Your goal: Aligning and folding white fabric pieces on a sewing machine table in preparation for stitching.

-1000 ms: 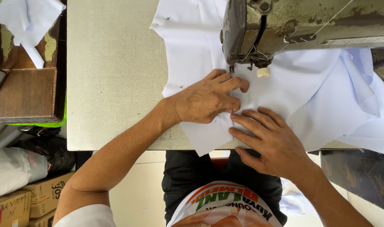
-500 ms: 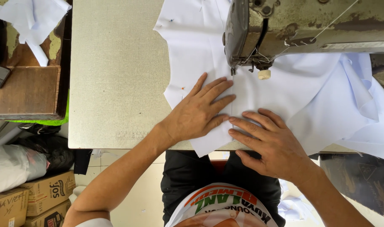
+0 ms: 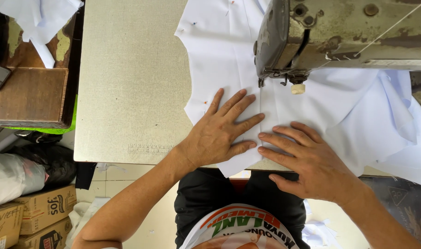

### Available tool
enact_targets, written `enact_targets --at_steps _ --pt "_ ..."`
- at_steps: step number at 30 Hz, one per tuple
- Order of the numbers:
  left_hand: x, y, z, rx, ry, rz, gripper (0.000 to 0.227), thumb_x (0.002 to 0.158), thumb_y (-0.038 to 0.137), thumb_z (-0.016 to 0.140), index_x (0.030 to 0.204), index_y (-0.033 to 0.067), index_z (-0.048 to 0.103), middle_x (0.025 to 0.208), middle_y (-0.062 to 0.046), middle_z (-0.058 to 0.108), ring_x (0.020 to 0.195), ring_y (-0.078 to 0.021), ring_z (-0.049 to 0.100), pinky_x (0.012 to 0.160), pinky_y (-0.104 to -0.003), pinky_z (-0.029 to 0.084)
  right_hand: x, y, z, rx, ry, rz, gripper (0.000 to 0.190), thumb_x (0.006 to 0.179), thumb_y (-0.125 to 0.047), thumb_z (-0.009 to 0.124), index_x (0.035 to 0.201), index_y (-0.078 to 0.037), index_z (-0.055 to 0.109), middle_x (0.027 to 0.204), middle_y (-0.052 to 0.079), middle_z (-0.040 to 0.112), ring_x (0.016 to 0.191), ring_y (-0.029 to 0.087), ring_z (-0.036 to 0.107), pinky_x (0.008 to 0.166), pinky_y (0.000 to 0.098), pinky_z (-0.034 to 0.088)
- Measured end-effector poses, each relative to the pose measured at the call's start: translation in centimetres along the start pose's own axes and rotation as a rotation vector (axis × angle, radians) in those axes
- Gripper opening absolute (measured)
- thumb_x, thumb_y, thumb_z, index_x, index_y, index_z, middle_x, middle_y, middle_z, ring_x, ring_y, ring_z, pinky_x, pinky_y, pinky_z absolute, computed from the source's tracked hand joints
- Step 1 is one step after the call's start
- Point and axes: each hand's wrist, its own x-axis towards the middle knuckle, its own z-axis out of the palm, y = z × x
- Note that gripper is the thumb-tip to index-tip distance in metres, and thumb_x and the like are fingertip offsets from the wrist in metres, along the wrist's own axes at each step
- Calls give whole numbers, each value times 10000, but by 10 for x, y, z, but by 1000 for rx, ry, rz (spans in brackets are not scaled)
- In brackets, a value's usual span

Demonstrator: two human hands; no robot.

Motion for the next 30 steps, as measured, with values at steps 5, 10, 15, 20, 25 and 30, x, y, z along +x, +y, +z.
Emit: enact_targets --at_steps 5,10,15,20,25,30 --pt "2 -2 2 8 4 -5 581 1038 543 506 1463 151 570 1566 -202 416 1505 -399 374 1208 -712 289 2 3 -1 -9 4 -4 458 875 -405 714 1267 -171 679 1433 24 618 1344 297 537 1147 495 370" --pt "5 -8 4 13 -8 -2 592 1036 547 523 1477 153 557 1584 -205 397 1511 -401 372 1211 -712 285 4 5 -1 -16 6 11 469 873 -424 713 1269 -174 679 1432 28 620 1349 297 539 1138 488 379" --pt "10 -18 4 -4 9 24 611 1046 561 475 1488 145 545 1567 -204 409 1509 -409 371 1213 -723 289 7 12 1 -31 -3 16 515 845 -458 727 1268 -168 679 1461 36 599 1359 309 532 1142 506 381" --pt "17 -28 2 11 7 48 606 1047 564 486 1491 155 543 1557 -235 408 1500 -411 385 1207 -712 295 11 18 3 -29 11 19 535 870 -477 713 1302 -164 670 1480 47 586 1369 320 524 1144 527 383" --pt "22 -41 3 52 -33 92 633 1053 600 445 1534 191 495 1557 -227 404 1491 -416 399 1209 -709 296 14 21 5 -19 18 27 559 877 -487 708 1330 -162 669 1483 57 590 1354 331 535 1152 535 375" --pt "22 -26 -1 -31 13 68 458 1017 376 676 1366 79 680 1537 -230 437 1502 -398 313 1230 -717 147 15 21 6 -17 33 38 583 867 -475 729 1337 -136 663 1477 86 587 1350 342 530 1164 539 368"
